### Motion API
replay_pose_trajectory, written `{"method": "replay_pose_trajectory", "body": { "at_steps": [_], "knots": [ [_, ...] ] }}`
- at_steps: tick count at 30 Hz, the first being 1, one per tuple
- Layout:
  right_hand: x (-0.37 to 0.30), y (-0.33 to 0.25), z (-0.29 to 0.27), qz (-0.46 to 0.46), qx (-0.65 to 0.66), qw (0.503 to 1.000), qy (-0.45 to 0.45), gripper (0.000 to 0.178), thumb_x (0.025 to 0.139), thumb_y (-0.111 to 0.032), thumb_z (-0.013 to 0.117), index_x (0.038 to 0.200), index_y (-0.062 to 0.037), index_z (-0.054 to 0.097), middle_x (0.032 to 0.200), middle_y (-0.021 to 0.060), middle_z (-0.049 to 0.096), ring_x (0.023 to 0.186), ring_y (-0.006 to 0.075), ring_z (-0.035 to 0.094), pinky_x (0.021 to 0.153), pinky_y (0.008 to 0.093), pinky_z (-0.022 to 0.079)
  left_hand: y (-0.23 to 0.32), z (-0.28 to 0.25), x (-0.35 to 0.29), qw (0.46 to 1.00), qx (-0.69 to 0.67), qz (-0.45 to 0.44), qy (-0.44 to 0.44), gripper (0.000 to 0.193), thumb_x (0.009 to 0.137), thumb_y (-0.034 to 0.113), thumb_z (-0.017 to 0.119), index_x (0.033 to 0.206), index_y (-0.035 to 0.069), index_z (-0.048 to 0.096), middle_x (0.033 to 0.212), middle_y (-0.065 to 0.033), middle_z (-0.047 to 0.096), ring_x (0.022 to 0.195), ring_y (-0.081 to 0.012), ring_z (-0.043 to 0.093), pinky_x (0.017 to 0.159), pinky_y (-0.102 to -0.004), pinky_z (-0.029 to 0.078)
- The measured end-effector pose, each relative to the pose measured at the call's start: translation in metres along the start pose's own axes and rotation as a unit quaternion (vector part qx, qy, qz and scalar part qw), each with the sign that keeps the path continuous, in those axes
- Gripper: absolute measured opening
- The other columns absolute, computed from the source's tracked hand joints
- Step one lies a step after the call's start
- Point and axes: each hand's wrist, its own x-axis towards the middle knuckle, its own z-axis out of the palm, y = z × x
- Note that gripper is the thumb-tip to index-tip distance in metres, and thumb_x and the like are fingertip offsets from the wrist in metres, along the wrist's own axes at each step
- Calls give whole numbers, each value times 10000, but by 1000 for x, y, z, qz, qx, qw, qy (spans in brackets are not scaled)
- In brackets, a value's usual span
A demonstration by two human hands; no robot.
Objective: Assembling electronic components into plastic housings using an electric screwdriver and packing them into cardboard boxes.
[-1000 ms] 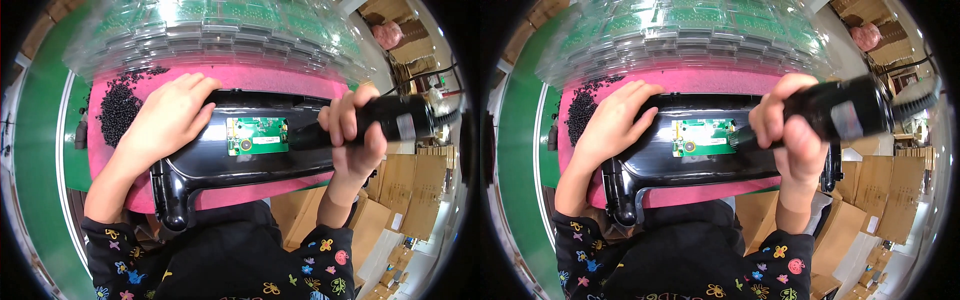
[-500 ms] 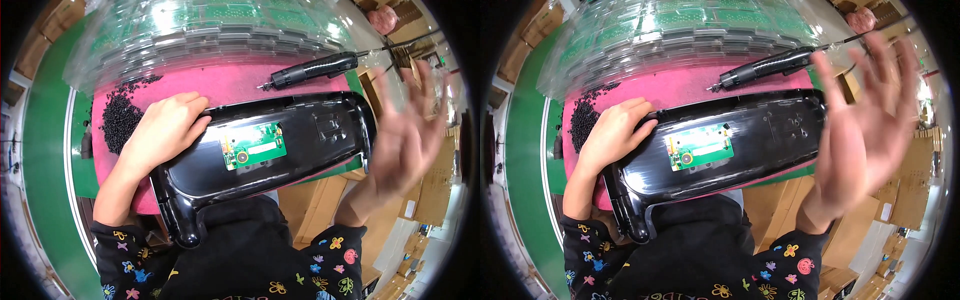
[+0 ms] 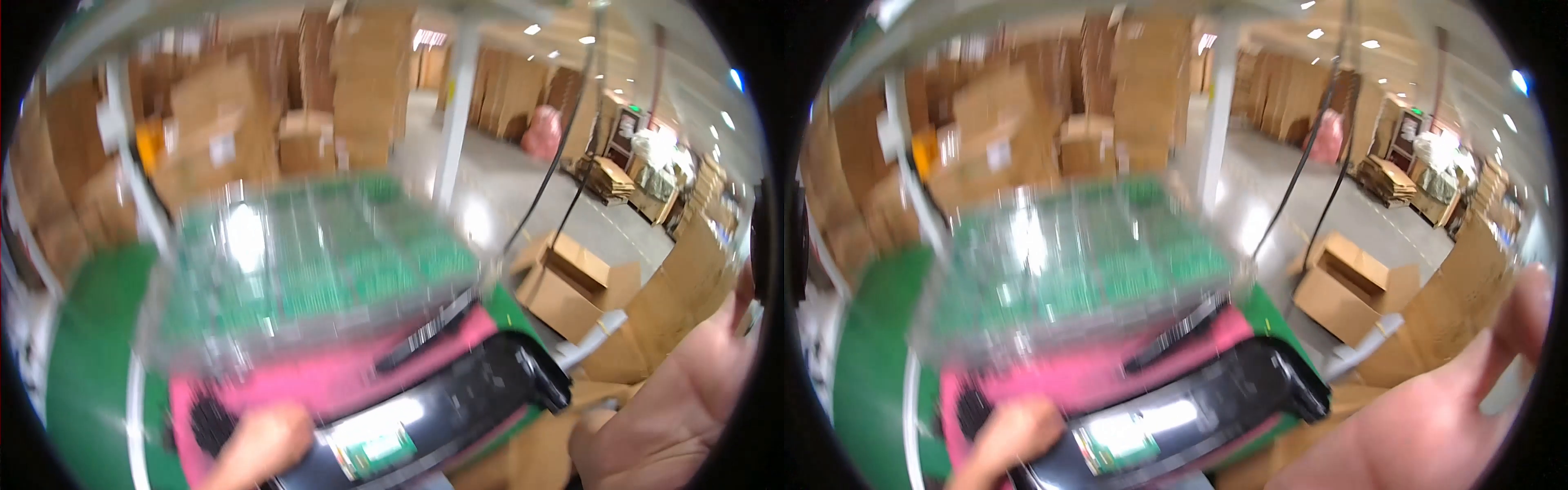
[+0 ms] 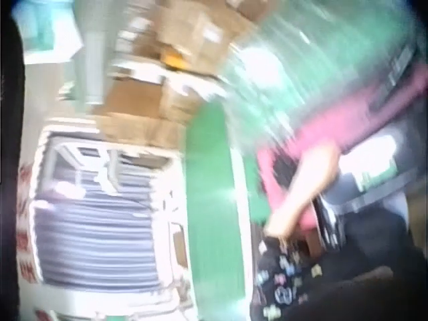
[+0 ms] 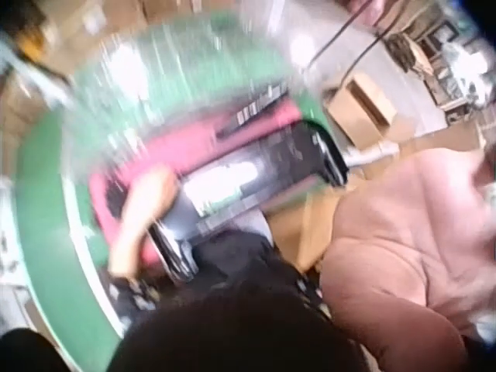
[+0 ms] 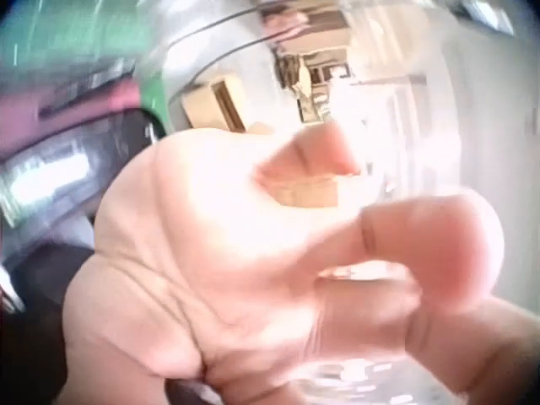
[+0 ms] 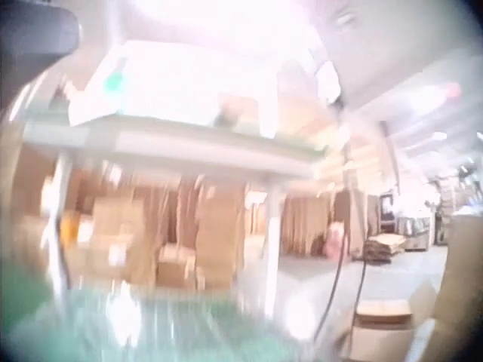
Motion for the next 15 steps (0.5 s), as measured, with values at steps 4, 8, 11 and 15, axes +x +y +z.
{"method": "replay_pose_trajectory", "body": {
  "at_steps": [4, 8, 11, 15],
  "knots": [
    [12, -5, 7, -87, -51, 994, -50, 300, 889, -232, 460, 1143, -71, 458, 1186, 127, 397, 1113, 285, 398, 957, 529, 272, -6, 24, -18, 995, -74, -32, 52, 220, 752, 255, 637, 839, 59, 587, 828, -131, 617, 771, -311, 611, 690, -522, 433],
    [-14, -24, 5, 49, -61, 994, -71, 265, 902, -263, 451, 1110, -99, 465, 1141, 100, 405, 1083, 266, 401, 940, 489, 289, 2, -7, 15, 999, -21, -13, 20, 180, 788, 192, 619, 753, 33, 545, 725, -156, 565, 724, -364, 577, 605, -461, 464],
    [-27, -24, 26, 92, -87, 990, -57, 241, 911, -286, 444, 1085, -120, 470, 1108, 80, 410, 1061, 251, 403, 927, 460, 302, -9, -11, 35, 1000, -25, -10, 15, 196, 801, 195, 621, 748, 25, 539, 721, -152, 559, 715, -368, 568, 588, -466, 444],
    [-39, -29, 51, 124, -104, 986, -39, 216, 924, -317, 435, 1052, -148, 476, 1063, 53, 417, 1031, 232, 406, 910, 420, 319, -9, -20, 26, 997, -46, -49, 49, 148, 746, 110, 661, 756, 0, 563, 715, -145, 542, 661, -363, 555, 547, -428, 411]
  ]
}}
